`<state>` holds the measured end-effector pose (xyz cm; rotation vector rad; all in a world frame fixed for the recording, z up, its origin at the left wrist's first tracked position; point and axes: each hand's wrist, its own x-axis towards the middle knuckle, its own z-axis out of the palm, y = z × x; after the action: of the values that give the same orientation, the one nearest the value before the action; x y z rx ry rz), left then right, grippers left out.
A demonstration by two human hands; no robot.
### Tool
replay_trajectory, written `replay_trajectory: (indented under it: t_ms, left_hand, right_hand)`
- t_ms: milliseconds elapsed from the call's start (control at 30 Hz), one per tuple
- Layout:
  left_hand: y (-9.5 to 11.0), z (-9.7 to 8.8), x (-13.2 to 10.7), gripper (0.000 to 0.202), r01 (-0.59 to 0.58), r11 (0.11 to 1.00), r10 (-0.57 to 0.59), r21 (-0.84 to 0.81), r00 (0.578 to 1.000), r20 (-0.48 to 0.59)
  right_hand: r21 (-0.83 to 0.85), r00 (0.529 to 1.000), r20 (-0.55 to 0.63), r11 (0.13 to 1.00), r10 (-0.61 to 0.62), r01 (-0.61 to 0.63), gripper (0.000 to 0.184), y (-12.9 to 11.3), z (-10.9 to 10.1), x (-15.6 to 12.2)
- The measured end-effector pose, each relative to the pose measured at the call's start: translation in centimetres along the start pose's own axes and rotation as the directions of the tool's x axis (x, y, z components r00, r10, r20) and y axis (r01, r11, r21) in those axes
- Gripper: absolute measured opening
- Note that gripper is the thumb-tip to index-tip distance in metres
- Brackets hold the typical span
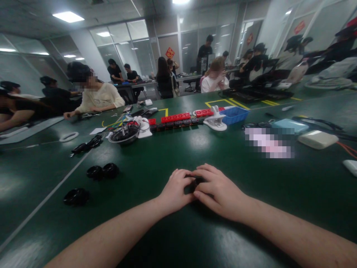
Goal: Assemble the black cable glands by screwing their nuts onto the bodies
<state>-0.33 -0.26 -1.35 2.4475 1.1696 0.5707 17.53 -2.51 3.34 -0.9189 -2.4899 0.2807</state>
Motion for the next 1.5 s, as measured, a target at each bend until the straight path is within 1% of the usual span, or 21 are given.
replay_trajectory:
  t_ms: [133, 467, 600, 1033, 1233, 1500]
  left_hand:
    - [0.1, -0.1, 0.0, 0.024, -0.001, 1.0, 0.001, 0.005, 1.0, 0.002]
    - [0.2, -0.1, 0.1, 0.025, -0.012, 1.0, 0.012, 0.017, 1.0, -0.018]
    - [0.3, -0.2, 0.1, 0.026, -0.005, 1.0, 0.005, 0.013, 1.0, -0.006]
    - [0.4, -0.4, 0.1, 0.029, -0.002, 1.0, 0.002, 0.016, 1.0, 0.011]
    - [0.1, -0.1, 0.1, 0.028, -0.018, 1.0, 0.018, 0.023, 1.0, -0.003]
    - [0.4, -0.4, 0.2, 0.027, -0.011, 1.0, 0.011, 0.012, 1.0, 0.012]
  right_hand:
    - [-0.009, 1.0, -0.011, 1.0, 0.013, -0.013, 0.023, 0.2, 0.1, 0.1]
    - [-0.099, 0.997, -0.046, 0.993, 0.067, -0.071, 0.021, 0.7, 0.2, 0.1]
    - [-0.13, 0.995, -0.041, 0.987, 0.092, -0.097, 0.022, 0.9, 0.1, 0.1]
    - [-0.241, 0.991, -0.058, 0.961, 0.123, -0.134, 0.024, 1.3, -0.2, 0.4]
    - [-0.274, 0.993, -0.033, 0.955, 0.112, -0.117, 0.03, 1.3, -0.2, 0.3]
    - [-0.264, 0.995, -0.007, 0.96, 0.101, -0.1, 0.033, 1.0, -0.4, 0.2]
